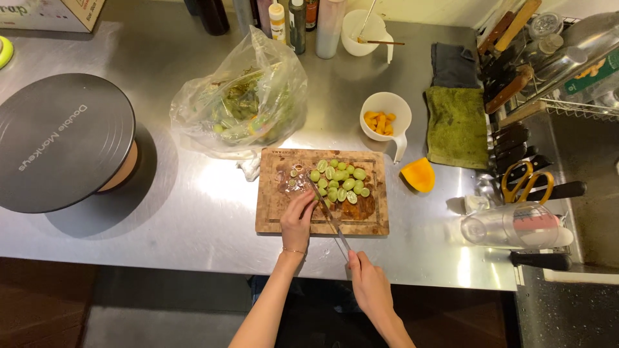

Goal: The recorder is using a knife to slice green grapes into smaller pieces on a wooden cutting board.

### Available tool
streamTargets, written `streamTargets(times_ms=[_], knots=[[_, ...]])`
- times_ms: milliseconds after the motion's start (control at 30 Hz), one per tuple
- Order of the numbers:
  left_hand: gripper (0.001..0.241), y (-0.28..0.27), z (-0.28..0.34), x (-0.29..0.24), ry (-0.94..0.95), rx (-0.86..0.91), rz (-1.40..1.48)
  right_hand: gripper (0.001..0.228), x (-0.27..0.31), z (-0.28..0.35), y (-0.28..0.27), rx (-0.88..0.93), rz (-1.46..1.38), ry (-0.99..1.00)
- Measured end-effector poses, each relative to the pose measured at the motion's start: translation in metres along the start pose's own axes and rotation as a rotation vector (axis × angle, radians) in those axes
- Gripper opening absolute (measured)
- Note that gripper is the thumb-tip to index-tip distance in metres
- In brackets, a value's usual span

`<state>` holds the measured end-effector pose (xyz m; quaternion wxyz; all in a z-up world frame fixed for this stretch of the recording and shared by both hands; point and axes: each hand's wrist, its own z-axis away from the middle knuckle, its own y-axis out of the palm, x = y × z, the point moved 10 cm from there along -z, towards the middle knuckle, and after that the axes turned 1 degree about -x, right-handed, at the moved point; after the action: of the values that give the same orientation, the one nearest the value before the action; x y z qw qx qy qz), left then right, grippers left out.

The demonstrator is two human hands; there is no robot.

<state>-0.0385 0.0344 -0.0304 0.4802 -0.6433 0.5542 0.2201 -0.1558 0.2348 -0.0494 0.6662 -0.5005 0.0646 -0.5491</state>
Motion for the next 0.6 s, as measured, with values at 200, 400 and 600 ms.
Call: streamTargets(times_ms=[200,400,600], knots=[[0.024,-0.002,0.002,0.0,-0.002,-0.025,0.017,0.051,-0.009,-0.001,0.006,-0.015,0.153,0.022],[0.025,0.005,0.006,0.01,0.01,-0.006,0.003,0.051,-0.001,-0.009,0.009,-0.039,0.232,-0.033],[0.024,-0.003,-0.001,-0.006,-0.002,0.01,0.015,0.052,-0.008,-0.025,0.016,-0.044,0.219,-0.09]])
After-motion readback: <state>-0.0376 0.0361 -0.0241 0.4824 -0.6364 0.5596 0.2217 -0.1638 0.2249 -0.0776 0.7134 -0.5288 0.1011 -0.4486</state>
